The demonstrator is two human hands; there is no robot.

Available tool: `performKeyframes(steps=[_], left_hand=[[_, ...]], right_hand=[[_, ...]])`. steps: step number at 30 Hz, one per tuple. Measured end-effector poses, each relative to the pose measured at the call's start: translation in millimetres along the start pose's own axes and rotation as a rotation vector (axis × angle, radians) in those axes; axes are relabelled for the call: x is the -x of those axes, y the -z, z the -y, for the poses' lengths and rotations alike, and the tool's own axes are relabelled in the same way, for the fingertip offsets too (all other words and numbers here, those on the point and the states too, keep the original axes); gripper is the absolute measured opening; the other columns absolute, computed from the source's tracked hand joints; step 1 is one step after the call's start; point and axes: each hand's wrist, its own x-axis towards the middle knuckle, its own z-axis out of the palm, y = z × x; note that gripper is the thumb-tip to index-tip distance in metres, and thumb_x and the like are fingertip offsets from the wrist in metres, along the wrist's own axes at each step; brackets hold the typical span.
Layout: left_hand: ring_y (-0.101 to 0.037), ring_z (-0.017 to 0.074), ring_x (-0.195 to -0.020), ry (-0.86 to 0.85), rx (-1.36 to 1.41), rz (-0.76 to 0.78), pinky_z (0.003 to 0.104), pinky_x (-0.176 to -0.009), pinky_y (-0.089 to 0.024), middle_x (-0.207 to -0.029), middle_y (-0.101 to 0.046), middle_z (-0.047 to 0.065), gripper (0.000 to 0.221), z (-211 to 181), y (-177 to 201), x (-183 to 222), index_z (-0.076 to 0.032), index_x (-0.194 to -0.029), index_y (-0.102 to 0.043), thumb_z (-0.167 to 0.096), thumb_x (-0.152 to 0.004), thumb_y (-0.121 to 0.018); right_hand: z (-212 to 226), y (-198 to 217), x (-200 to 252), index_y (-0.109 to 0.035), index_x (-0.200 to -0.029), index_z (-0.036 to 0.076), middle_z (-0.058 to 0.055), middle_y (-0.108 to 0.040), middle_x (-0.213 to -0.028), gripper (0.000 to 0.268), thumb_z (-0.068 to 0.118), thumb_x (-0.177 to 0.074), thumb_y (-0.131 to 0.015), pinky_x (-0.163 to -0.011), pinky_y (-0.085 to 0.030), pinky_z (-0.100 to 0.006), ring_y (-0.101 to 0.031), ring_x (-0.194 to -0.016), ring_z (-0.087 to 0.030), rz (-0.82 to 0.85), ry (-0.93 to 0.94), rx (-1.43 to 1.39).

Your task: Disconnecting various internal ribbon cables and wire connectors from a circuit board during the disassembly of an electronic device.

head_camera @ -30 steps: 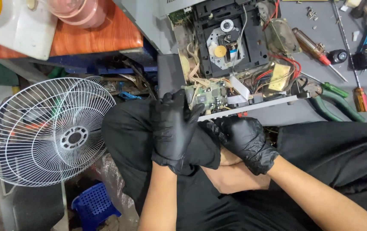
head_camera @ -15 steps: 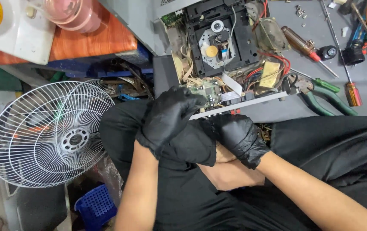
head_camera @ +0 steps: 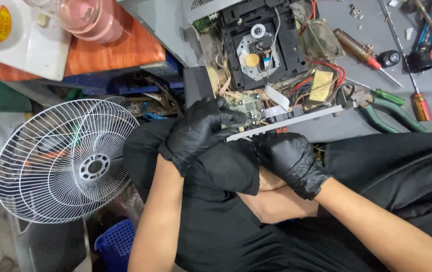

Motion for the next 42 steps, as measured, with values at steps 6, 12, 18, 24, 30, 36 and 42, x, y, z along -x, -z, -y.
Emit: performKeyframes(steps=[6,12,18,24,30,36,42], left_hand=[[-0.055,0.0318,-0.089,-0.058,0.001,-0.013,0.044,-0.078,-0.051,-0.097,-0.055,0.003,0.009,4,-4,3,-0.028,-0.108,-0.069,-0.03,-0.101,-0.064],[-0.054,0.0292,-0.086,-0.058,0.033,0.005,0.04,-0.078,-0.052,-0.095,-0.059,0.0,0.011,-5,1,-2,-0.032,-0.105,-0.076,-0.028,-0.099,-0.067],[-0.056,0.0245,-0.088,-0.022,0.012,0.027,0.035,-0.08,-0.053,-0.093,-0.061,-0.004,0.015,15,-18,-3,-0.041,-0.103,-0.078,-0.032,-0.094,-0.071],[-0.055,0.0277,-0.09,-0.052,-0.039,0.063,0.041,-0.081,-0.054,-0.094,-0.061,-0.003,0.014,5,-11,-4,-0.036,-0.105,-0.079,-0.034,-0.093,-0.071],[-0.055,0.0246,-0.09,-0.024,-0.1,0.075,0.038,-0.082,-0.054,-0.092,-0.059,-0.005,0.016,1,-6,-8,-0.041,-0.101,-0.078,-0.033,-0.09,-0.071],[-0.056,0.0291,-0.088,-0.023,-0.044,0.082,0.042,-0.079,-0.054,-0.09,-0.062,-0.003,0.009,-9,2,-8,-0.032,-0.092,-0.078,-0.026,-0.085,-0.075],[-0.057,0.0309,-0.089,-0.019,-0.09,0.077,0.043,-0.077,-0.054,-0.091,-0.06,-0.001,0.003,-6,-1,-7,-0.029,-0.086,-0.074,-0.027,-0.084,-0.075]], right_hand=[[7,16,-4,-0.07,-0.072,0.014,-0.008,-0.067,-0.066,0.026,0.036,-0.087,-0.067,-0.049,-0.045,-0.044,-0.059,-0.05,-0.032,-0.002,0.006,-0.025],[0,-29,2,-0.062,-0.068,0.026,0.0,-0.057,-0.052,0.03,0.053,-0.083,-0.06,-0.045,-0.044,-0.051,-0.064,-0.059,-0.038,-0.161,-0.01,0.244],[-19,-38,3,-0.062,-0.072,0.036,0.014,-0.06,-0.06,0.033,0.067,-0.082,-0.057,-0.058,-0.055,-0.044,-0.071,-0.076,-0.023,-0.087,0.044,0.109],[-1,-15,-1,-0.067,-0.072,0.024,0.002,-0.061,-0.053,0.033,0.052,-0.087,-0.059,-0.05,-0.051,-0.05,-0.069,-0.069,-0.038,-0.193,0.071,0.162],[8,-25,-1,-0.07,-0.074,0.013,-0.008,-0.063,-0.055,0.038,0.049,-0.086,-0.062,-0.048,-0.049,-0.054,-0.065,-0.069,-0.046,-0.312,0.03,0.183],[6,-33,9,-0.073,-0.081,0.03,0.006,-0.067,-0.06,0.03,0.056,-0.08,-0.058,-0.057,-0.054,-0.049,-0.069,-0.073,-0.037,-0.11,-0.113,0.05],[28,2,-2,-0.074,-0.083,0.011,-0.015,-0.071,-0.071,0.026,0.036,-0.083,-0.071,-0.055,-0.05,-0.047,-0.064,-0.059,-0.039,0.014,-0.192,-0.247]])
